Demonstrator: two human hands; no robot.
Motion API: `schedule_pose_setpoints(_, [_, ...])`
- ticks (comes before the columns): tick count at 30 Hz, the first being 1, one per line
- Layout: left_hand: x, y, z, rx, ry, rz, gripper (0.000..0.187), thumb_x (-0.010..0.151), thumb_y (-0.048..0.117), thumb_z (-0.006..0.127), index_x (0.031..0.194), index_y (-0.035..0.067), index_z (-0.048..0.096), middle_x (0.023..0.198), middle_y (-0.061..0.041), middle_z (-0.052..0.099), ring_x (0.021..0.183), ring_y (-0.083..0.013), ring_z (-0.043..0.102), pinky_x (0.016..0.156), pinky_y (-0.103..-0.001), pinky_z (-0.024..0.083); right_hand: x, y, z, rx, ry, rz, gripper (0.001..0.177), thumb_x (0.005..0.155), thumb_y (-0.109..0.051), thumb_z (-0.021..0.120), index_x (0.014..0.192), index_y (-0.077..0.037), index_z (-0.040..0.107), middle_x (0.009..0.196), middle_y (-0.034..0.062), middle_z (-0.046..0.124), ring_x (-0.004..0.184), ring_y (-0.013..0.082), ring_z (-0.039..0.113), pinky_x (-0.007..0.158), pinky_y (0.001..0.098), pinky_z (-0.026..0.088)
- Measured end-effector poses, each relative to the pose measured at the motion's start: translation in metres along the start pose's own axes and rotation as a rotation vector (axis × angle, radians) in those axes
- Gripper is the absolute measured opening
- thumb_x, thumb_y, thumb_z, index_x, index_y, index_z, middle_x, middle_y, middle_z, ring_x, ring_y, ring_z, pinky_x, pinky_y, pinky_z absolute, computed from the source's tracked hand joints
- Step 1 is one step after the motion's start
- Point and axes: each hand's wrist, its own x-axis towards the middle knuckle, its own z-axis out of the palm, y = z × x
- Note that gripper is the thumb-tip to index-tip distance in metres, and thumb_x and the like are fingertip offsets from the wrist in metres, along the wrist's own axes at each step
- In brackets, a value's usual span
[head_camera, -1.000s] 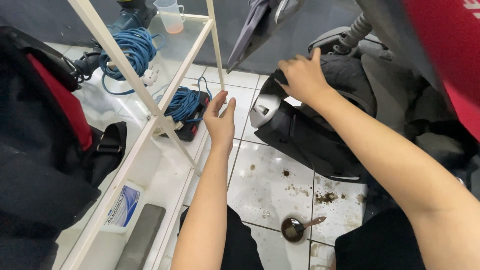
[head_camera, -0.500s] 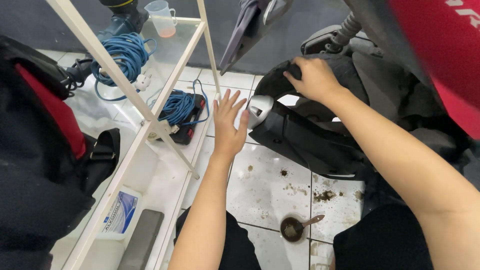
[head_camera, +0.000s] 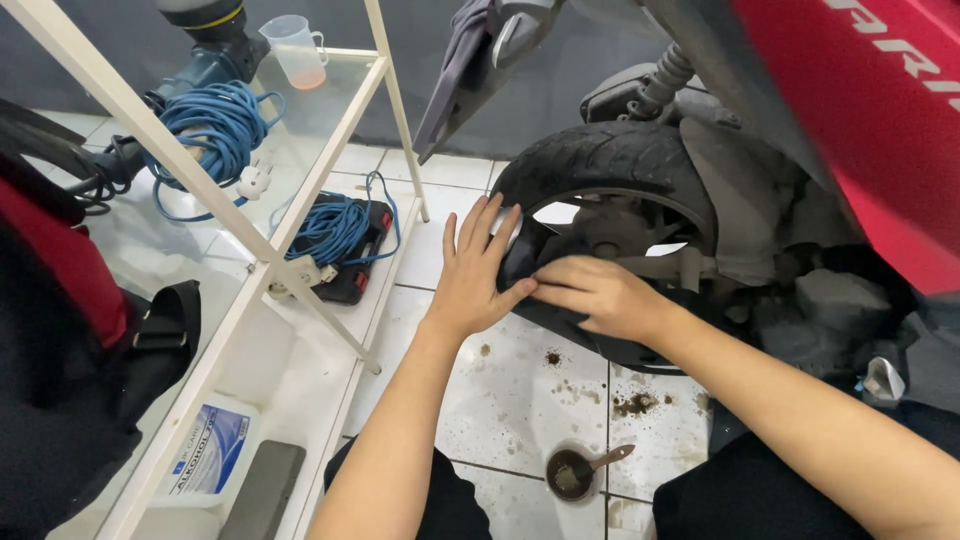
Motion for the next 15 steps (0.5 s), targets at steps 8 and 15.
schedule_pose_setpoints(8, [-0.001,-0.007,0.005,-0.089,0.003,-0.014,0.12,0.071,0.1,0.012,0.159,0.021,0.032,0.162,-0.01,0.032,0.154,-0.0275,0.02,0.125,-0.057,0.011,0.01,-0.008,0.001,-0.135,0.036,0.136,0.04,0.099,-0.036,0.05,0.118,-0.007,0.071,0.117,0.0142,0.069,0.108,0.0352,0.066,0.095,0.0508,0.052])
schedule_pose_setpoints(15, [-0.006,-0.016,-0.029,-0.356,0.32,-0.096,0.076,0.102,0.064,0.01,0.146,0.016,0.05,0.129,-0.006,0.052,0.128,-0.0262,0.045,0.113,-0.045,0.03,0.017,-0.016,0.003,-0.28,-0.06,0.182,0.028,0.091,-0.021,0.072,0.118,-0.013,0.07,0.118,0.0124,0.065,0.111,0.0348,0.061,0.099,0.055,0.044])
